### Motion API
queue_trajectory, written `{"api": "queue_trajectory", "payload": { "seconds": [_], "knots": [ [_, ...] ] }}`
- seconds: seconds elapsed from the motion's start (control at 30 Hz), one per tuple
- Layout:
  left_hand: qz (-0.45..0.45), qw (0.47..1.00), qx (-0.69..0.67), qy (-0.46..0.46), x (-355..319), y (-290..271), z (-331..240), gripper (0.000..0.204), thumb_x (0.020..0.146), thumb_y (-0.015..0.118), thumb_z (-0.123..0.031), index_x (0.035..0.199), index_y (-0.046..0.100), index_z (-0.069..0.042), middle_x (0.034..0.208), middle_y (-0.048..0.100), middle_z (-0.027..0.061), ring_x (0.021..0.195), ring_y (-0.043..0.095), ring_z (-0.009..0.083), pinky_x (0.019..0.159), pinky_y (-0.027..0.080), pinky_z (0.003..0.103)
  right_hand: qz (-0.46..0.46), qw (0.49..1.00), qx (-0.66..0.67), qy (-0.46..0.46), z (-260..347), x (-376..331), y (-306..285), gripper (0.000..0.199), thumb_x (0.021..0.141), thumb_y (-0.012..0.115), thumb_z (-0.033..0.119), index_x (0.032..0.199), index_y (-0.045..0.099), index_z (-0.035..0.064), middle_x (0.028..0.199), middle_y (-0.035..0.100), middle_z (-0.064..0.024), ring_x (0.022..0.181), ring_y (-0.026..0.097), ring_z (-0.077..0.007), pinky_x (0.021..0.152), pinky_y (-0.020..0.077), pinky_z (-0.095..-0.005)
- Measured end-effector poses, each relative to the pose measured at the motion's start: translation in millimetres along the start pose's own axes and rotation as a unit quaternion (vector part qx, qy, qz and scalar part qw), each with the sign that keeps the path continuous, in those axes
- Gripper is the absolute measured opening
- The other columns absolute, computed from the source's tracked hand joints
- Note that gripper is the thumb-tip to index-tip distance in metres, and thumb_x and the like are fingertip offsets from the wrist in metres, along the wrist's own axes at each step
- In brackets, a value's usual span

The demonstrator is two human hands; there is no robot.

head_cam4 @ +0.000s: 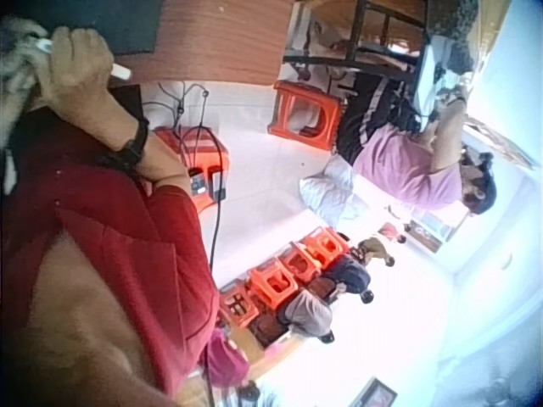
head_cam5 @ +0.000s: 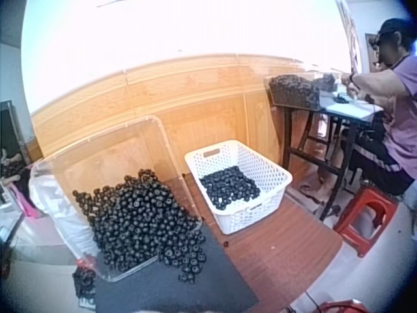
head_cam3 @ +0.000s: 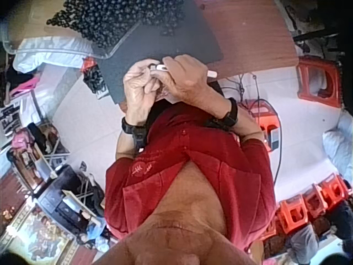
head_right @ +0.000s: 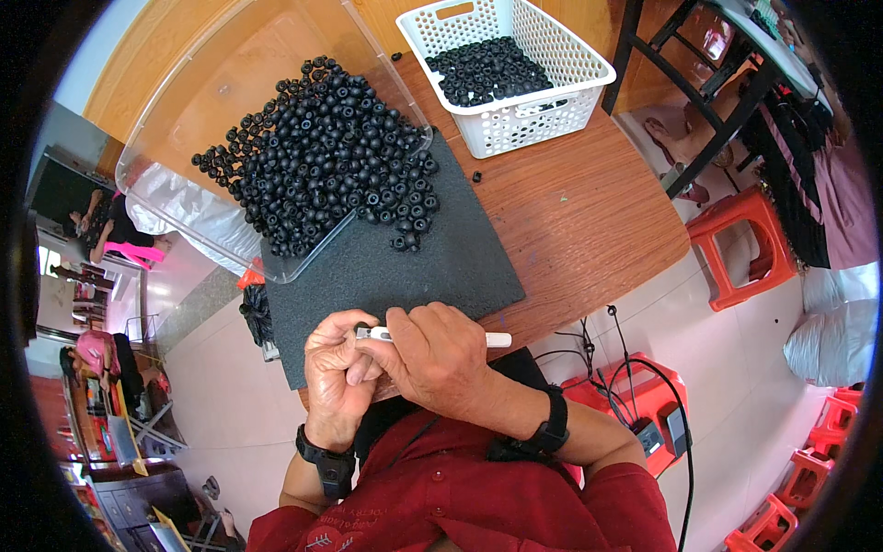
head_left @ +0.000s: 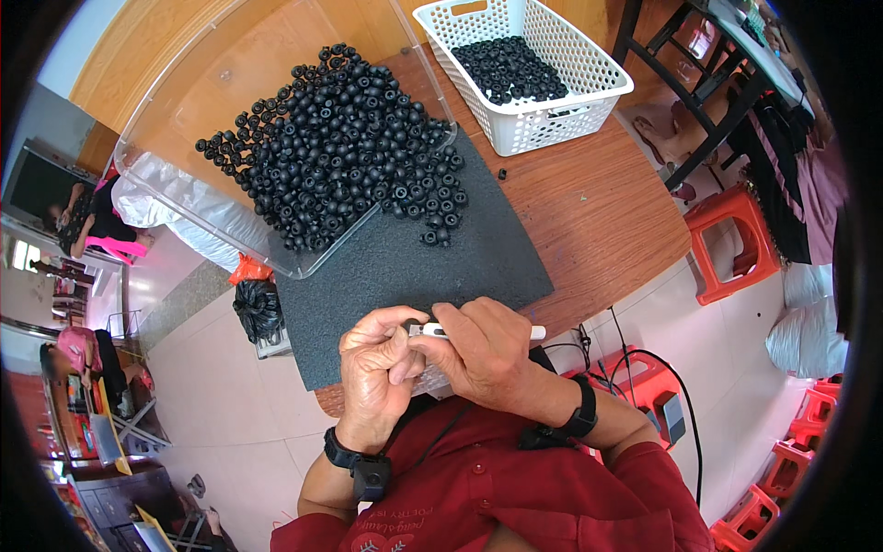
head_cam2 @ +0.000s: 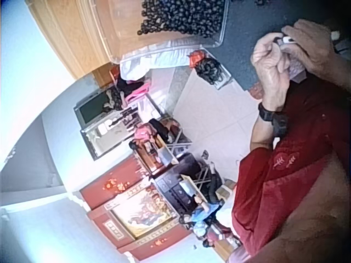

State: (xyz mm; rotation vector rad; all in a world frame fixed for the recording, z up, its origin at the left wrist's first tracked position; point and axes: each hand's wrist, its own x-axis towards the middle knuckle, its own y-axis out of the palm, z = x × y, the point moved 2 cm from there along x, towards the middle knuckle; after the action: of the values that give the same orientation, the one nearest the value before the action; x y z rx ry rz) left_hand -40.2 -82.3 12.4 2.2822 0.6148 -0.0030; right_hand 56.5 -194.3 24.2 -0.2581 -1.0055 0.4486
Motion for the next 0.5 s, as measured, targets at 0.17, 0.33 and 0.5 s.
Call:
{"api": "queue_trajectory", "payload": {
  "seconds": [0.17,0.33,0.5],
  "knots": [
    [-0.059,0.998,-0.005,-0.029,3,6,0,0.027,0.086,0.066,-0.011,0.105,0.06,0.007,0.076,0.059,0.0065,0.046,0.037,0.0052,0.045,0.027,0.021,0.014,0.999,0.051,0.013,-4,-6,0,0.024,0.08,0.072,0.022,0.079,0.059,0.0016,0.06,0.047,-0.0072,0.051,0.048,-0.0219,0.045,0.0378,-0.0337],
    [-0.027,0.99,-0.039,-0.136,15,8,-7,0.026,0.09,0.058,-0.021,0.095,0.06,0.004,0.078,0.06,0.0091,0.046,0.037,0.0075,0.045,0.029,0.023,0.037,0.99,0.111,0.081,-15,-10,-17,0.022,0.082,0.072,0.019,0.089,0.064,-0.0005,0.061,0.051,-0.0095,0.051,0.051,-0.0239,0.047,0.0376,-0.0346],
    [-0.037,0.974,0.11,-0.197,61,40,-37,0.026,0.09,0.056,-0.026,0.089,0.059,-0.001,0.075,0.06,0.0068,0.044,0.034,0.0064,0.043,0.03,0.023,0.025,0.986,0.12,0.11,-19,-11,-30,0.022,0.082,0.072,0.02,0.086,0.063,0.0003,0.061,0.05,-0.0096,0.051,0.05,-0.0243,0.047,0.0378,-0.0348]
  ]
}}
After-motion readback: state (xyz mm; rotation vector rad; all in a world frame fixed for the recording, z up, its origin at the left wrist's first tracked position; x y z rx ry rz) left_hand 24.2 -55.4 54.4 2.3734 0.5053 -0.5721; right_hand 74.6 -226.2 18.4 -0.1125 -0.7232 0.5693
